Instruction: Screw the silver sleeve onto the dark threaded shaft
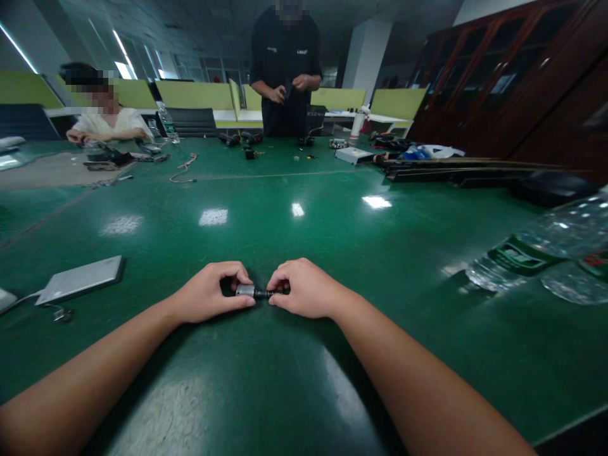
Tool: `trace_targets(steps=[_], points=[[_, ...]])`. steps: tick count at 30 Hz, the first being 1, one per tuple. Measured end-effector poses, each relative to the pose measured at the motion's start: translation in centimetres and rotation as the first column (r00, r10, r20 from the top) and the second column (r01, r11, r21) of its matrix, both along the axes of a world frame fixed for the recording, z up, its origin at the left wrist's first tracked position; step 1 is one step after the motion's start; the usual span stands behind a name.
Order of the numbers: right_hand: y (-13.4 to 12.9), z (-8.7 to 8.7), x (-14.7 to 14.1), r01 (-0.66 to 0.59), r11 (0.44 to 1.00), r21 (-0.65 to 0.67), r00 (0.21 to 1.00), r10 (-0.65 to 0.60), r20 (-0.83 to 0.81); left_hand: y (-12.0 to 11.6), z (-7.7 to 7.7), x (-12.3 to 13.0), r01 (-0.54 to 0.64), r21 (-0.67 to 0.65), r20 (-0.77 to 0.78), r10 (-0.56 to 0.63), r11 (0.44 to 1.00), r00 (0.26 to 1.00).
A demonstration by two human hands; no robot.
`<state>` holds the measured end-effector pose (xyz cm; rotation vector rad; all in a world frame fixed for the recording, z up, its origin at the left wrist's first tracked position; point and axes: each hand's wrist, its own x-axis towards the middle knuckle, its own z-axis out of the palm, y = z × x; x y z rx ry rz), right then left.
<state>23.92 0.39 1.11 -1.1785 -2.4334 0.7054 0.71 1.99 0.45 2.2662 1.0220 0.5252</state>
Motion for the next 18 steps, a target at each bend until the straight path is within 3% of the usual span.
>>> trace_targets(steps=[18], points=[[0.5,-0.1,1.1,0.019,0.997,-0.073,1.0,-0.019,-0.011,0.0,0.0,0.0,-0.009,-0.012,-0.013,0.009,1.0,1.0]])
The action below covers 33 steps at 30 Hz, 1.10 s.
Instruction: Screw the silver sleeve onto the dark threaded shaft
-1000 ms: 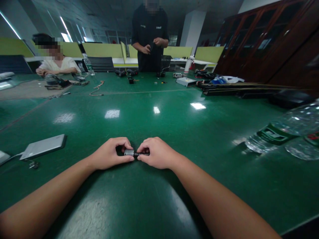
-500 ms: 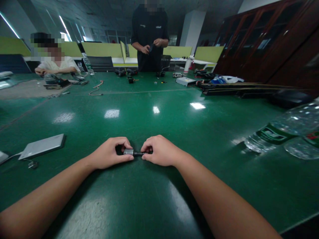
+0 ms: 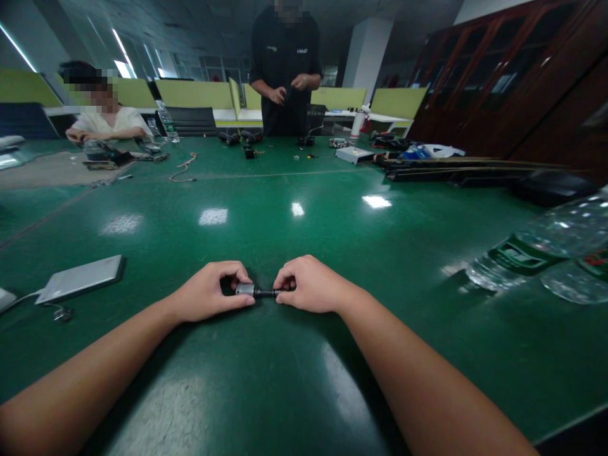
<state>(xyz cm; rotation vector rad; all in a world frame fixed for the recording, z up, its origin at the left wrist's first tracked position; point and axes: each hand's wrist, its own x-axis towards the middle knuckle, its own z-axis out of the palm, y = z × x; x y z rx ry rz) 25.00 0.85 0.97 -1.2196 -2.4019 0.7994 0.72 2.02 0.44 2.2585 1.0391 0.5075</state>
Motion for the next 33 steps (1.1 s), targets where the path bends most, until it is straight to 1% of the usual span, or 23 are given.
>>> trace_targets(steps=[3,5,7,9,15,19,23,25,27,29,31,33], points=[[0.3,0.2,0.6,0.022,0.999,-0.044,0.999,-0.021,0.024,0.0,0.0,0.0,-0.004,0.0,0.0,0.004,1.0,1.0],[0.5,0.4,1.2,0.062,0.996,-0.061,0.996,-0.058,0.066,0.0,0.0,-0.1,-0.008,0.0,-0.002,0.008,1.0,1.0],[0.8,0.5,1.7,0.112,0.993,-0.046,0.989,-0.107,0.103,0.1,0.0,-0.1,-0.011,-0.003,-0.004,0.011,1.0,1.0],[1.0,0.4,1.9,0.129,0.991,-0.035,0.986,-0.125,0.114,0.1,0.0,-0.2,-0.012,-0.006,-0.008,0.012,1.0,1.0],[0.9,0.3,1.6,0.051,0.997,-0.054,0.998,-0.049,0.032,0.0,0.0,-0.2,-0.007,-0.015,0.0,0.007,1.0,1.0],[0.7,0.4,1.2,0.029,0.998,-0.057,1.0,-0.028,0.005,0.0,0.0,-0.1,-0.01,-0.013,0.001,0.01,1.0,1.0],[0.2,0.0,0.2,0.036,0.998,-0.044,0.999,-0.038,-0.03,0.1,-0.1,-0.1,-0.021,-0.018,-0.004,0.021,1.0,1.0],[-0.1,-0.3,-0.6,0.046,0.998,-0.045,0.995,-0.049,-0.085,0.1,-0.1,-0.1,-0.019,-0.015,-0.003,0.019,1.0,1.0],[-0.3,-0.7,-1.3,0.028,0.998,-0.061,0.987,-0.037,-0.155,0.1,-0.1,0.0,-0.013,-0.013,-0.002,0.013,1.0,1.0],[-0.5,-0.9,-1.7,0.043,0.996,-0.073,0.982,-0.056,-0.183,0.0,0.0,0.0,-0.011,-0.013,-0.005,0.011,1.0,1.0],[-0.6,-0.9,-1.8,0.055,0.995,-0.078,0.979,-0.069,-0.19,0.0,0.1,0.1,-0.005,-0.006,-0.022,0.005,1.0,1.0],[-0.6,-0.8,-1.7,0.047,0.997,-0.061,0.983,-0.057,-0.174,-0.1,0.2,0.2,0.006,0.017,-0.045,-0.005,1.0,0.999]])
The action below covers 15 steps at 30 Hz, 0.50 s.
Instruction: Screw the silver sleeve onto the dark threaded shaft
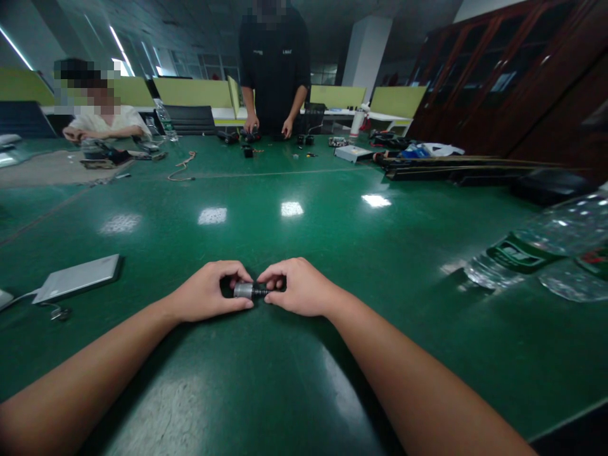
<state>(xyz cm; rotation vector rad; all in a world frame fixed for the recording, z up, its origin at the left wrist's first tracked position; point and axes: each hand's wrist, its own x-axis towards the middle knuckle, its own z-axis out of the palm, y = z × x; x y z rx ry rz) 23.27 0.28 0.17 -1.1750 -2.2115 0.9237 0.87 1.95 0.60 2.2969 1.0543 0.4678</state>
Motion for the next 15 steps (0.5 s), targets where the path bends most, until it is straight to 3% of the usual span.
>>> trace_targets(steps=[7,15], points=[[-0.26,0.0,-0.36,-0.056,0.984,0.171,0.993,0.037,0.116,0.14,-0.24,-0.06,0.034,0.041,-0.008,-0.033,0.999,0.999],[-0.27,-0.21,-0.68,-0.066,0.973,0.221,0.987,0.031,0.158,0.08,-0.16,-0.04,0.051,0.033,0.001,-0.052,0.998,0.999]])
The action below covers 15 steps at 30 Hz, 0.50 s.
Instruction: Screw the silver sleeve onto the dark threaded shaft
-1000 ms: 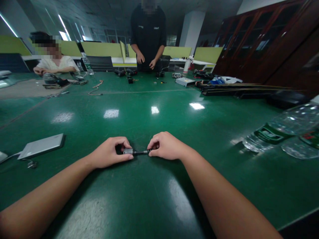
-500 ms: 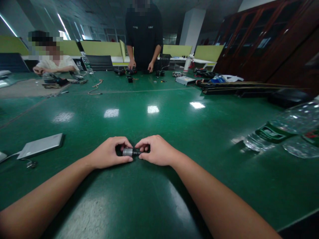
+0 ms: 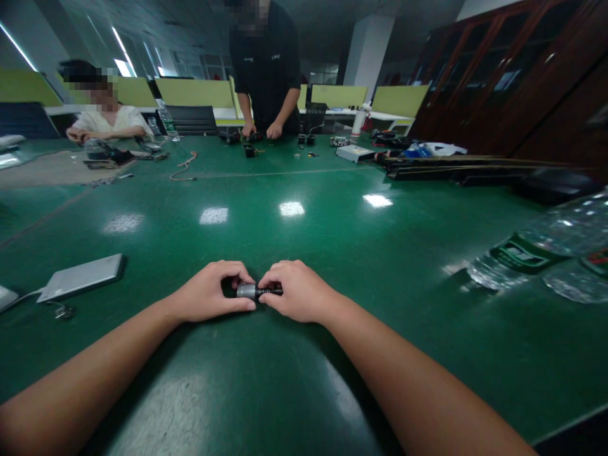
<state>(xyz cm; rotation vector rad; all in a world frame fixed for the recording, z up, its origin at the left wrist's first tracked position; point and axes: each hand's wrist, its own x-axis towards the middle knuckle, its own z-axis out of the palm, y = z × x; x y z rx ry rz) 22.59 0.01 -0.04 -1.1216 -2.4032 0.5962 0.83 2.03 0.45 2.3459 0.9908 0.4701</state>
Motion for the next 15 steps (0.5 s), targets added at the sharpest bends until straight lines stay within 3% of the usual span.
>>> trace_targets(steps=[15], points=[[-0.11,0.17,0.01,-0.005,1.0,0.024,1.0,0.005,0.021,0.09,-0.13,-0.07,0.029,0.002,0.049,-0.029,1.0,0.998]])
